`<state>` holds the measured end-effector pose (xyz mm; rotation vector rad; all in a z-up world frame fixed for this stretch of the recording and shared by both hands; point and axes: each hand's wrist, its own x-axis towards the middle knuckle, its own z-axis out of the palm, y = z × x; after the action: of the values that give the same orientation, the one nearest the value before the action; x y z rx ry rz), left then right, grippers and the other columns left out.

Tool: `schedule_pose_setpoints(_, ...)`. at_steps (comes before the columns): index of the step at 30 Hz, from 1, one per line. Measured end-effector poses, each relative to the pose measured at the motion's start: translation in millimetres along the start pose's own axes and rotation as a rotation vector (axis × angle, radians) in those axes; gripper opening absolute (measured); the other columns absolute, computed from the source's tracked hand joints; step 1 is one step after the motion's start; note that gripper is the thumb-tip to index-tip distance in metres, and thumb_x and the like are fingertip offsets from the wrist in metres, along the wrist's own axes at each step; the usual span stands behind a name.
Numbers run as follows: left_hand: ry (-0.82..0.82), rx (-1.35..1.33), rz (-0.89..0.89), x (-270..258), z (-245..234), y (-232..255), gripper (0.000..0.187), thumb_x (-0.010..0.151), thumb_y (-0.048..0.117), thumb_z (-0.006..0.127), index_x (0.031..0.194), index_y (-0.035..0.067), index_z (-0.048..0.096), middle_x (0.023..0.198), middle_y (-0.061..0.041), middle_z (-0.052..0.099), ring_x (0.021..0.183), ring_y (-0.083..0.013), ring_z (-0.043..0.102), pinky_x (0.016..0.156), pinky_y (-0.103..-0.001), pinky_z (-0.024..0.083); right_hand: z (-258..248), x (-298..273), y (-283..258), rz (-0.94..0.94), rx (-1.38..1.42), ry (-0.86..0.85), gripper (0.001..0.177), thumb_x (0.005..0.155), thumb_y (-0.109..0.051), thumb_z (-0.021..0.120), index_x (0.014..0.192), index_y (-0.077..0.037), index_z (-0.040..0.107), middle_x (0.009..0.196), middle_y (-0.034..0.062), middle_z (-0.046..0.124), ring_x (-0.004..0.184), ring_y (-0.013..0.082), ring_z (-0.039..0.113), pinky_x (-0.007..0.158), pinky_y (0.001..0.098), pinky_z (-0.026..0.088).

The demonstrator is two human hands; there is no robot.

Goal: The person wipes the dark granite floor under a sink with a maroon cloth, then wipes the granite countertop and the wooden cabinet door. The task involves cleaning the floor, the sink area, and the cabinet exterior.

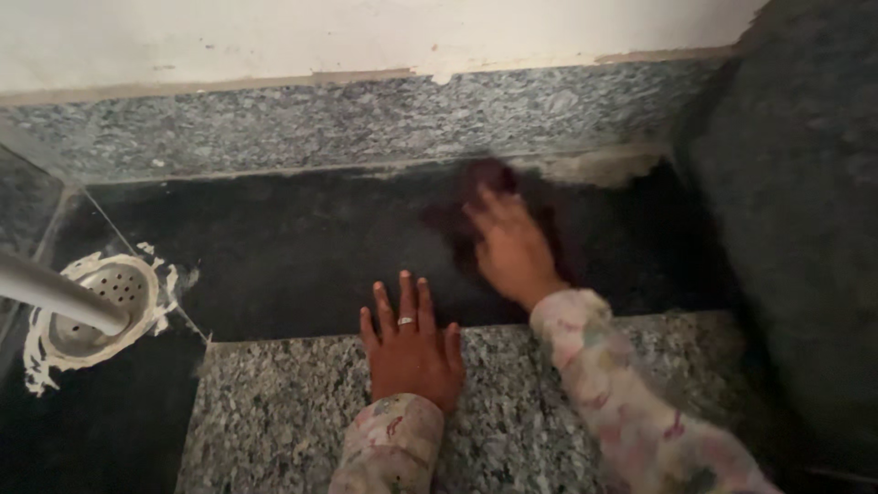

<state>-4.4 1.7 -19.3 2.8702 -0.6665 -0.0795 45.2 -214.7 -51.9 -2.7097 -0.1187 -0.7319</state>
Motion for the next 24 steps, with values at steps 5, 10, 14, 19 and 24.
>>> schedule_pose_setpoints(5, 0.033, -0.010, -0.008, 1, 6, -2, 0.070, 0.100, 0.048, 0.034, 0.157, 0.009, 0.025, 0.171, -0.012, 0.014, 0.154, -0.0420, 0.004, 0.118, -0.058, 0.006, -39, -39, -22, -0.031, 0.115, -0.098, 0.054, 0.081, -0.006, 0.070, 0.135, -0.009, 0.064, 0.154, 0.0176, 0.050, 0.139, 0.0431, 0.047, 0.119, 0.0470, 0.034)
schedule_pose_setpoints(10, 0.079, 0.004, 0.001, -2, 11, -2, 0.070, 0.101, 0.050, 0.031, 0.157, 0.010, 0.025, 0.169, -0.011, 0.013, 0.152, -0.0397, 0.005, 0.120, -0.057, 0.007, -70, -75, 28, 0.103, -0.030, -0.107, 0.058, 0.077, -0.005, 0.070, 0.135, -0.009, 0.064, 0.153, 0.0184, 0.050, 0.137, 0.0431, 0.047, 0.114, 0.0470, 0.038)
schedule_pose_setpoints(14, -0.076, 0.015, -0.034, 4, 0, -2, 0.074, 0.100, 0.053, 0.028, 0.161, 0.012, 0.019, 0.172, -0.010, 0.005, 0.155, -0.0416, -0.001, 0.118, -0.058, 0.004, -72, -83, 102, 0.322, -0.145, 0.051, 0.053, 0.082, -0.005, 0.068, 0.135, -0.008, 0.067, 0.154, 0.0215, 0.052, 0.138, 0.0420, 0.050, 0.115, 0.0471, 0.041)
schedule_pose_setpoints(19, -0.148, -0.008, -0.027, 4, -8, -1, 0.076, 0.100, 0.051, 0.028, 0.162, 0.010, 0.016, 0.172, -0.011, 0.002, 0.155, -0.0443, -0.004, 0.117, -0.059, 0.003, -49, -40, 160, 0.448, -0.228, 0.141, 0.043, 0.091, -0.011, 0.069, 0.133, -0.004, 0.069, 0.156, 0.0267, 0.050, 0.134, 0.0477, 0.051, 0.114, 0.0504, 0.042)
schedule_pose_setpoints(24, -0.052, -0.059, 0.009, 2, -6, -1, 0.075, 0.100, 0.048, 0.031, 0.162, 0.007, 0.019, 0.171, -0.014, 0.006, 0.155, -0.0460, -0.001, 0.120, -0.063, 0.004, -12, 4, 86, 0.302, -0.178, 0.133, 0.050, 0.079, -0.008, 0.069, 0.129, -0.003, 0.069, 0.150, 0.0256, 0.052, 0.132, 0.0479, 0.050, 0.111, 0.0516, 0.042)
